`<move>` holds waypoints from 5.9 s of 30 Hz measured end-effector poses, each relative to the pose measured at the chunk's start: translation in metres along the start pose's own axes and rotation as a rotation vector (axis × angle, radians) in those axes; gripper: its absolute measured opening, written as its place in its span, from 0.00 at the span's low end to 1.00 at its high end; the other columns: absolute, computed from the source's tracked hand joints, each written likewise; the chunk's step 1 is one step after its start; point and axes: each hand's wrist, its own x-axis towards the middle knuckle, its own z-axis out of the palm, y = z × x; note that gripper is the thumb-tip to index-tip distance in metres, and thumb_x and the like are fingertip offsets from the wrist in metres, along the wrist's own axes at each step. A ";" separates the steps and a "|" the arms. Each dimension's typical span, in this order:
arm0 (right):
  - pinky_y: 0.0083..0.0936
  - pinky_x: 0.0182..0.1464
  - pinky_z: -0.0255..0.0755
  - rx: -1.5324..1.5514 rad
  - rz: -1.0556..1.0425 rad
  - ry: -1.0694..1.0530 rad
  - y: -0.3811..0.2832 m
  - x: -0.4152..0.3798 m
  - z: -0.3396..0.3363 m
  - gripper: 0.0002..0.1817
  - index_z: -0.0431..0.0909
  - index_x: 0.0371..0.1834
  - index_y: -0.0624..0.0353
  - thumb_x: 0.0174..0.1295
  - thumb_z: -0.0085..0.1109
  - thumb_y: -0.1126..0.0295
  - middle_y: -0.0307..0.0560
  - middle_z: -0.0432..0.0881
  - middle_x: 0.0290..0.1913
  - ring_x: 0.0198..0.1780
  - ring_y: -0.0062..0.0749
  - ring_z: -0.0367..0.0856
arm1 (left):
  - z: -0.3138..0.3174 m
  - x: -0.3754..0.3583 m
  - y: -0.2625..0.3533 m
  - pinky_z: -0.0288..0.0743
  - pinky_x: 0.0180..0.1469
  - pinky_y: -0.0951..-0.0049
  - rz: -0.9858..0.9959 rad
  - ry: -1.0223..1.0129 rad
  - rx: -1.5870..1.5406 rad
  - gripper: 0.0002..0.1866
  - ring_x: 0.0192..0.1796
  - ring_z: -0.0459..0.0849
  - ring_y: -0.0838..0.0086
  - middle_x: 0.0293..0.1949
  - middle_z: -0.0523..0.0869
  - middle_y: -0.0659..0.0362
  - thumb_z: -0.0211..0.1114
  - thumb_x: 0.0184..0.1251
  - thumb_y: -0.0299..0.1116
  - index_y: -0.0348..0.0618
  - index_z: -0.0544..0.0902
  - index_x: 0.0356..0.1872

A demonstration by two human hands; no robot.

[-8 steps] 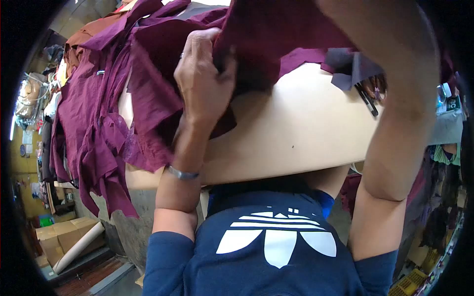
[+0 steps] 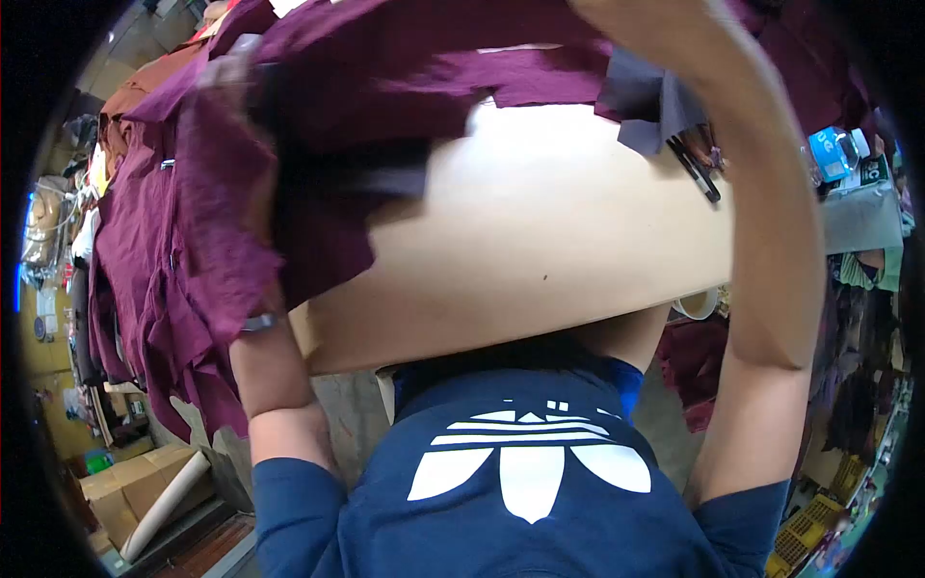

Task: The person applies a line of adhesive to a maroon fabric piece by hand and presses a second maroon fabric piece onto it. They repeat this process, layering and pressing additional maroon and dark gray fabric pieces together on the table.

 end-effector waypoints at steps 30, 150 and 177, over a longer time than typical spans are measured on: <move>0.34 0.64 0.63 0.398 0.579 0.047 0.025 -0.198 0.089 0.26 0.62 0.67 0.57 0.64 0.48 0.76 0.52 0.75 0.59 0.61 0.42 0.73 | -0.049 -0.049 0.138 0.72 0.51 0.69 0.207 -0.626 -0.994 0.27 0.48 0.80 0.62 0.49 0.78 0.49 0.64 0.55 0.36 0.39 0.71 0.57; 0.38 0.54 0.54 -0.734 0.153 -0.432 -0.021 -0.185 0.073 0.27 0.74 0.60 0.36 0.54 0.55 0.67 0.33 0.70 0.36 0.42 0.23 0.72 | -0.023 -0.053 0.147 0.70 0.55 0.75 0.086 -1.044 -1.090 0.30 0.52 0.80 0.69 0.63 0.72 0.50 0.57 0.53 0.24 0.36 0.67 0.62; 0.41 0.58 0.55 -0.548 0.000 -0.368 -0.074 -0.168 0.100 0.25 0.78 0.54 0.62 0.50 0.56 0.69 0.39 0.69 0.32 0.37 0.27 0.68 | 0.004 -0.045 0.147 0.70 0.54 0.76 -0.017 -1.202 -0.892 0.31 0.50 0.79 0.71 0.64 0.70 0.51 0.51 0.56 0.19 0.38 0.64 0.66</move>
